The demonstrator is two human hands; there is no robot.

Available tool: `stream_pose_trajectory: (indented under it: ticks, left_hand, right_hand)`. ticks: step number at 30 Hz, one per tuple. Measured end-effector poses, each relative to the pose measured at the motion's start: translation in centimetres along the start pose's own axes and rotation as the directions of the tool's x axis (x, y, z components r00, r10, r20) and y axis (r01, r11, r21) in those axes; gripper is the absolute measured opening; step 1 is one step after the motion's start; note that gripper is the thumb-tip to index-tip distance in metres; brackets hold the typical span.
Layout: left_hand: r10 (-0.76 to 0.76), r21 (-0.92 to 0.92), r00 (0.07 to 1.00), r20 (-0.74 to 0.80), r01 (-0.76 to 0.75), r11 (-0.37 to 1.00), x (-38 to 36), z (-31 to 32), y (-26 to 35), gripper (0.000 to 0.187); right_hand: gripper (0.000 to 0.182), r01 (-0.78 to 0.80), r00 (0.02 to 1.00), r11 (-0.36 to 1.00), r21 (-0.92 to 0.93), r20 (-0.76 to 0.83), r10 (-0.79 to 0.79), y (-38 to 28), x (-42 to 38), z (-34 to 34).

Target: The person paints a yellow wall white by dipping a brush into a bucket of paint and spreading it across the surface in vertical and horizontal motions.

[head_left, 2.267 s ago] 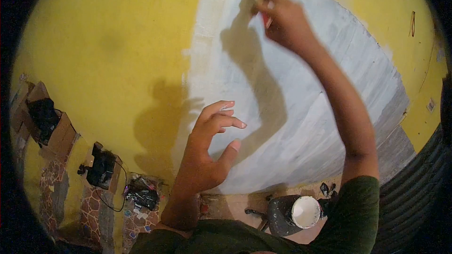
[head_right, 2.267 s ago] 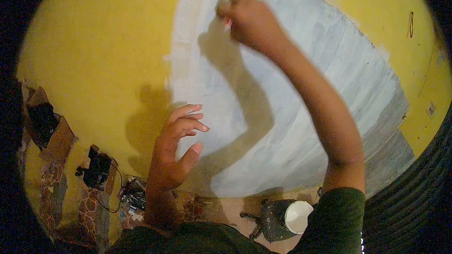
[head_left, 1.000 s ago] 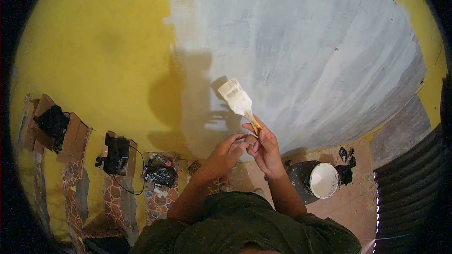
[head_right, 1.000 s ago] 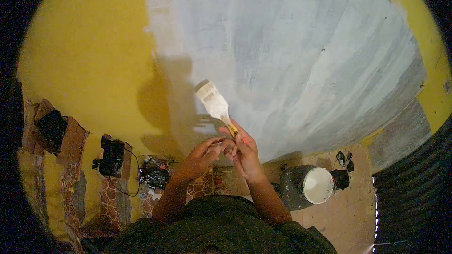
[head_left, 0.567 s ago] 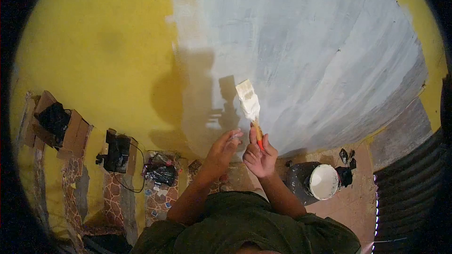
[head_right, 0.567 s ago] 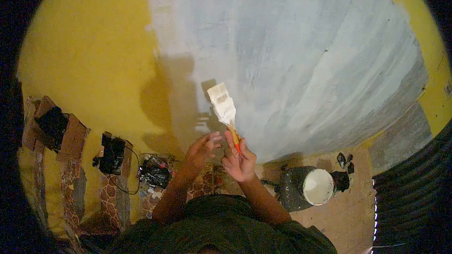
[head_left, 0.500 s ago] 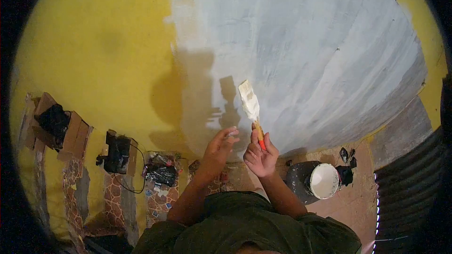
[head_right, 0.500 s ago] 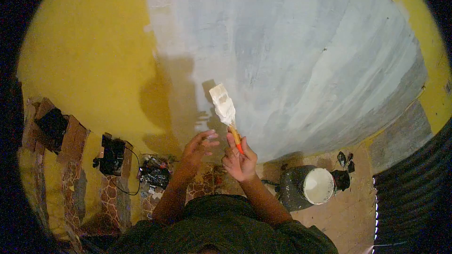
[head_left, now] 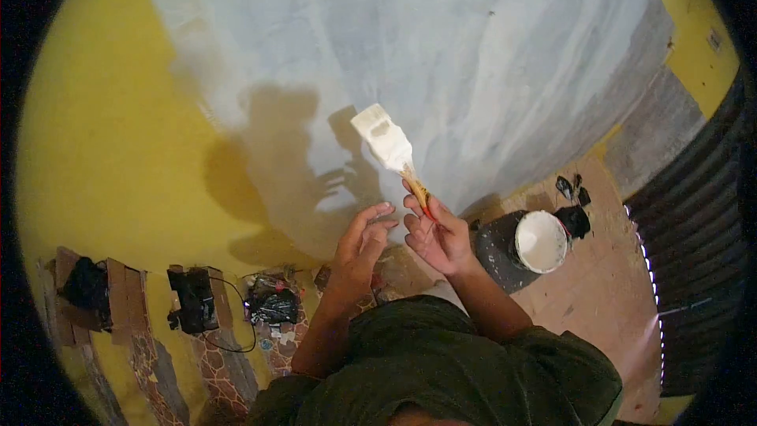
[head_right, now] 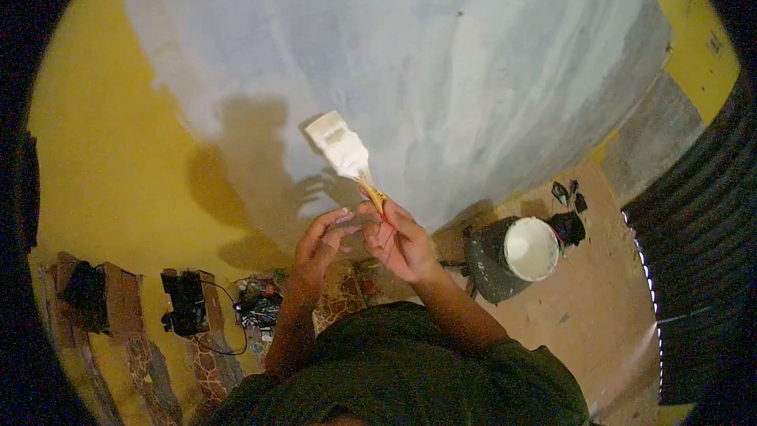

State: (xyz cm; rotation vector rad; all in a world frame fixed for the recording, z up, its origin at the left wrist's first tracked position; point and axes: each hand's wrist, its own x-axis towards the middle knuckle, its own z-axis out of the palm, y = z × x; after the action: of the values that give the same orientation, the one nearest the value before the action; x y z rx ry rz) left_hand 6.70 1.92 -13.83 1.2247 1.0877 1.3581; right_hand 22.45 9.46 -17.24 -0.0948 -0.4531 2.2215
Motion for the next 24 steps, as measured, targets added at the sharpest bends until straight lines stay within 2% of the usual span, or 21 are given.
stream_pose_trajectory:
  ticks: [2, 6, 8, 12, 14, 15, 17, 18, 20, 24]
  left_hand:
    - [-0.052, -0.052, 0.996, 0.068, 0.056, 0.997, 0.5, 0.3, 0.2, 0.037]
    - [-0.093, -0.028, 0.993, 0.078, 0.095, 0.995, 1.3, 1.6, 0.5, 0.037]
    - [-0.034, -0.065, 0.988, 0.151, 0.044, 0.997, 1.5, 2.1, 0.0, 0.036]
    - [-0.088, -0.060, 0.983, 0.163, 0.098, 0.993, 1.3, 2.2, -0.8, 0.040]
    - [-0.194, -0.071, 0.969, 0.154, 0.206, 0.976, 1.1, 2.1, -0.3, 0.037]
    - [-0.193, -0.075, 0.971, 0.142, 0.205, 0.976, 0.9, 1.9, -0.5, 0.037]
    - [-0.158, -0.001, 0.986, 0.060, 0.159, 0.987, 0.8, 1.3, -1.3, 0.038]
    - [-0.152, -0.003, 0.987, 0.046, 0.153, 0.988, 0.7, 1.0, -1.5, 0.038]
    - [-0.035, 0.030, 0.999, -0.023, 0.036, 0.999, 0.4, 0.5, -1.7, 0.038]
    - [-0.002, 0.059, 0.997, -0.076, 0.007, 0.998, -0.7, -0.3, -0.3, 0.042]
  right_hand:
    - [0.049, 0.029, 0.999, 0.963, -0.270, 0.048, -0.017, -1.2, -0.8, 0.2]
    - [0.046, -0.010, 1.000, 0.980, -0.200, 0.008, 0.011, -0.7, -2.2, -0.5]
    - [0.040, 0.046, 0.995, 0.994, -0.094, 0.090, -0.037, -0.2, -2.3, -0.8]
    - [0.033, 0.022, 0.997, 0.980, -0.197, 0.082, -0.006, -0.3, -2.1, -1.8]
    - [0.030, 0.073, 0.997, 0.806, -0.588, 0.036, -0.064, -1.0, -1.8, -1.5]
    - [0.030, 0.065, 0.998, 0.806, -0.588, 0.039, -0.052, -0.9, -1.5, -1.6]
    - [0.029, 0.163, 0.982, 0.600, -0.783, 0.073, -0.172, -0.5, -0.7, -1.9]
    - [0.029, 0.161, 0.984, 0.599, -0.784, 0.081, -0.159, -0.6, -0.2, -1.9]
    - [0.028, 0.115, 0.957, 0.497, -0.860, -0.038, -0.289, -0.5, 0.8, -1.7]
    - [0.024, 0.127, 0.951, 0.420, -0.898, -0.010, -0.308, 0.2, 3.7, -1.7]
